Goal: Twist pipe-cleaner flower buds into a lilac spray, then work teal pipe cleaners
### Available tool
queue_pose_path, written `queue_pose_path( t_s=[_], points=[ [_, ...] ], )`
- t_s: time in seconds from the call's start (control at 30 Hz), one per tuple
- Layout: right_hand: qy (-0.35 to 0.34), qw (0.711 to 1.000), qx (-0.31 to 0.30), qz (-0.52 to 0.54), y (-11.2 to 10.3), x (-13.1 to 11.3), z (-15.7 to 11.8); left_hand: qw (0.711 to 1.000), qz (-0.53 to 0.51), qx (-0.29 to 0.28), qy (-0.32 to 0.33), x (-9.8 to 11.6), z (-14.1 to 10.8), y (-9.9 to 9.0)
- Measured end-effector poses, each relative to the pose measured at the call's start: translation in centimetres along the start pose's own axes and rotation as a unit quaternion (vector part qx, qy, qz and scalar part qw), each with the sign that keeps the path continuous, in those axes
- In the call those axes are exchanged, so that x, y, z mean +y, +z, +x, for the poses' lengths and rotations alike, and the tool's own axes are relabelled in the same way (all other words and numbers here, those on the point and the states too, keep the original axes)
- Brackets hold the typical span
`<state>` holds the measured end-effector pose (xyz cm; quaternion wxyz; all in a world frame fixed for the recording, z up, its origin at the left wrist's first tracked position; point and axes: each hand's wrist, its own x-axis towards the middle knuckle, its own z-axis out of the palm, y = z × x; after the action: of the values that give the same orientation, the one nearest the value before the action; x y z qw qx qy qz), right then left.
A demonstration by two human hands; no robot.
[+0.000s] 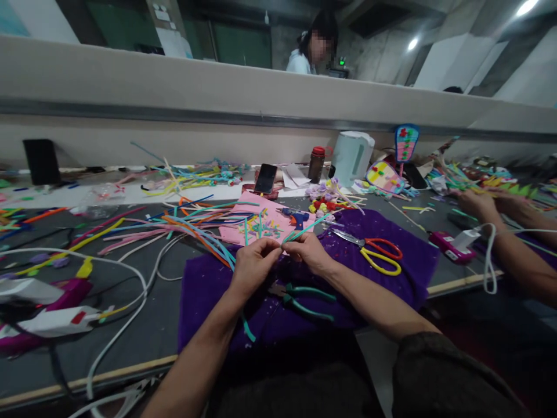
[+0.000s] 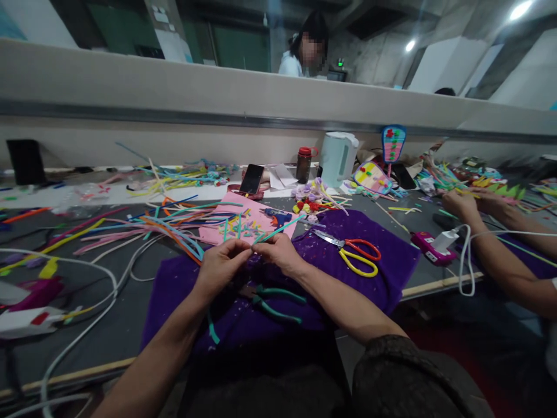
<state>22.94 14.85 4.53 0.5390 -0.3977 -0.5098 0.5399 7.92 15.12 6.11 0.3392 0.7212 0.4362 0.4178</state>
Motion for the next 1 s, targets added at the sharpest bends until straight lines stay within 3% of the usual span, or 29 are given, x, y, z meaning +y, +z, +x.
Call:
queue_pose_path(
  t_s=[0.1,0.2,0.37,0.5,0.57,0.77,1.0],
  points=[
    [-0.009,1.000,-0.012,0.015,-0.1,-0.1,0.0,1.000,-0.011,0.000,-0.007,0.2,0.0,-0.1],
    [-0.016,0.999,-0.041,0.028,-0.4,-0.5,-0.1,0.990,-0.112,-0.047,-0.075,0.3,0.0,-0.3],
    [-0.018,0.993,-0.118,0.006,-1.1,-1.1,-0.5,0.919,-0.284,-0.181,-0.203,0.4,0.3,-0.7],
    [-0.019,0.991,-0.130,0.016,-1.2,-1.1,-0.5,0.885,-0.330,-0.234,-0.232,0.2,0.4,-0.9],
    [-0.017,0.992,-0.124,0.020,-1.1,-1.0,-0.4,0.890,-0.325,-0.226,-0.226,0.1,0.4,-0.8],
    [-0.025,0.996,-0.080,-0.001,-0.9,-0.8,0.0,0.946,-0.247,-0.136,-0.161,0.3,0.2,-0.5],
    [-0.017,0.997,-0.073,-0.010,-1.1,-0.9,0.0,0.976,-0.164,-0.091,-0.112,0.5,0.0,-0.5]
  ],
)
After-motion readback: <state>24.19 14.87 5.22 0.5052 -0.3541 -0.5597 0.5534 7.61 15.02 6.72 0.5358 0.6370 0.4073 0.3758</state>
